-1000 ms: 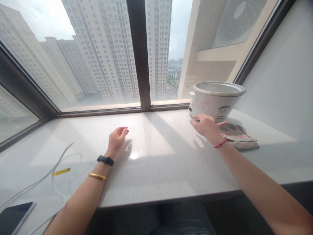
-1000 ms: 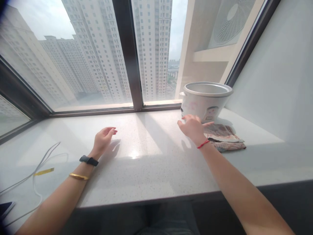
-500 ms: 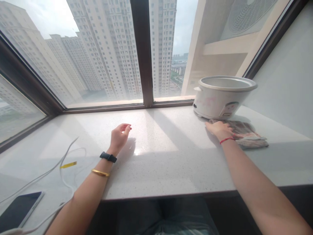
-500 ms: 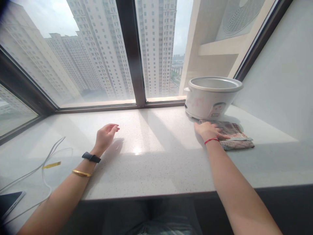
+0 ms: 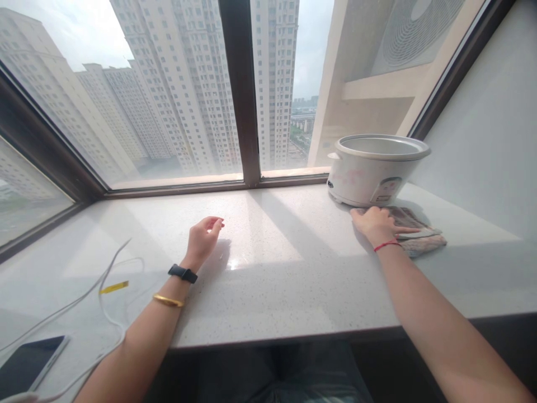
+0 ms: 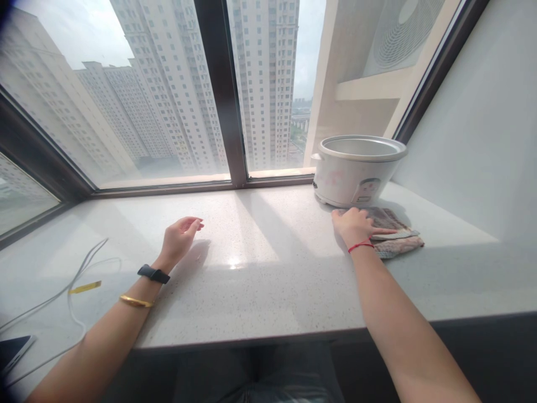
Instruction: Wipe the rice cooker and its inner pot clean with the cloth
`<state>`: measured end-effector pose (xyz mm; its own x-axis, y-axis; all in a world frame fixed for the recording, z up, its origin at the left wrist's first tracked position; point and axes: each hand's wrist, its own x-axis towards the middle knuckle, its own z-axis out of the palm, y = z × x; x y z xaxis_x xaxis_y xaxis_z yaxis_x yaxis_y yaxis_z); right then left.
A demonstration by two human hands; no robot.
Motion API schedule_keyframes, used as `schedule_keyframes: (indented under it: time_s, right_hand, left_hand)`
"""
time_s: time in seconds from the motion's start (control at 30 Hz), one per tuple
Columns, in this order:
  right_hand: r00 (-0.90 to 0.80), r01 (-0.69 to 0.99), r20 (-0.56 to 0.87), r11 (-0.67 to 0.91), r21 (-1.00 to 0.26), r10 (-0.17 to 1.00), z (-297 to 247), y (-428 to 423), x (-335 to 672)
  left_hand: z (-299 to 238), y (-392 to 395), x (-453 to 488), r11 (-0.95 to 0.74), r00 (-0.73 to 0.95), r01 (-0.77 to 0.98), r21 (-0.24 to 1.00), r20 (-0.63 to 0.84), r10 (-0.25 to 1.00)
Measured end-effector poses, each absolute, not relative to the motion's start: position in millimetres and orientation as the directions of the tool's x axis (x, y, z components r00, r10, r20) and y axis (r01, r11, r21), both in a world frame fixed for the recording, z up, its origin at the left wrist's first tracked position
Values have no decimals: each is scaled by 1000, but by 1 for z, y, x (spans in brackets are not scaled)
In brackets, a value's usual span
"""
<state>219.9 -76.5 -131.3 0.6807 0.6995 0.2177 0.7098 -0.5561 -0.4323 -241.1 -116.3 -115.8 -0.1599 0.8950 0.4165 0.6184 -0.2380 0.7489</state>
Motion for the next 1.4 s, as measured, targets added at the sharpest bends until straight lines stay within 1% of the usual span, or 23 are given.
schedule_keyframes:
  time_s: [0.07, 0.1, 0.13, 0.2, 0.27, 0.37, 0.5, 0.57, 0.63, 0.8, 0.83, 0.93, 1.0, 1.07, 1.13, 1.23, 1.3, 1.4]
  right_hand:
    - [572, 806, 418, -386, -449, 706, -128, -81, 208]
    - [503, 844, 500, -276, -460, 705, -127, -83, 200]
    - [443, 862, 548, -168, -478, 710, -126, -85, 192]
    - [347, 842, 554, 9, -540, 757, -125, -88, 176]
    - [275, 795, 518, 111, -597, 810, -127, -89, 163]
    - [244, 717, 470, 169, -677, 849, -133, -88, 157]
    - [309, 548, 479, 257, -796, 822, -142, -81, 163]
    - [335, 502, 467, 265, -824, 818, -145, -78, 166]
    - [352, 503, 452, 242, -830, 820, -146, -77, 168]
    - [387, 620, 466, 150, -770, 796, -142, -80, 170]
    - [376, 647, 486, 152, -747, 789, -142, -80, 171]
    - [306, 664, 588, 275, -695, 748, -144, -78, 173]
    - [310, 594, 589, 331, -733, 746, -147, -75, 172]
    - [359, 510, 512, 295, -808, 780, -148, -75, 171]
    - [389, 489, 462, 247, -837, 797, -146, -77, 168]
    - [382, 556, 481, 219, -802, 789, -142, -82, 165]
    - [387, 605, 470, 167, -779, 793, -139, -84, 164]
    - [419, 618, 439, 105, -779, 795, -139, -85, 166]
  left_hand:
    - [-116, -116, -241, -240, -156, 618, 748, 417, 895]
    - [-116, -116, -241, -241, -154, 619, 748, 417, 896]
    - [-116, -117, -241, -242, -153, 619, 747, 417, 896]
    - [-116, -117, -240, -243, -149, 623, 744, 418, 896]
    - [-116, -117, -240, -243, -152, 626, 741, 422, 894]
    - [-116, -118, -240, -244, -170, 625, 742, 435, 884]
    - [-115, -118, -240, -254, -202, 618, 744, 463, 863]
    - [-114, -119, -239, -259, -209, 616, 744, 471, 857]
    - [-113, -119, -238, -261, -209, 614, 745, 473, 856]
    - [-112, -121, -237, -265, -203, 608, 748, 470, 859]
    - [-112, -121, -236, -266, -202, 607, 749, 469, 860]
    - [-112, -121, -236, -269, -198, 605, 749, 468, 861]
    - [-113, -120, -236, -271, -195, 605, 749, 470, 861]
    - [-113, -120, -237, -273, -193, 605, 748, 470, 861]
    - [-114, -120, -237, -272, -189, 607, 747, 468, 863]
    - [-114, -120, -237, -272, -180, 610, 744, 465, 867]
    - [-114, -120, -237, -274, -176, 611, 743, 465, 868]
    - [-115, -119, -238, -278, -173, 609, 743, 467, 867]
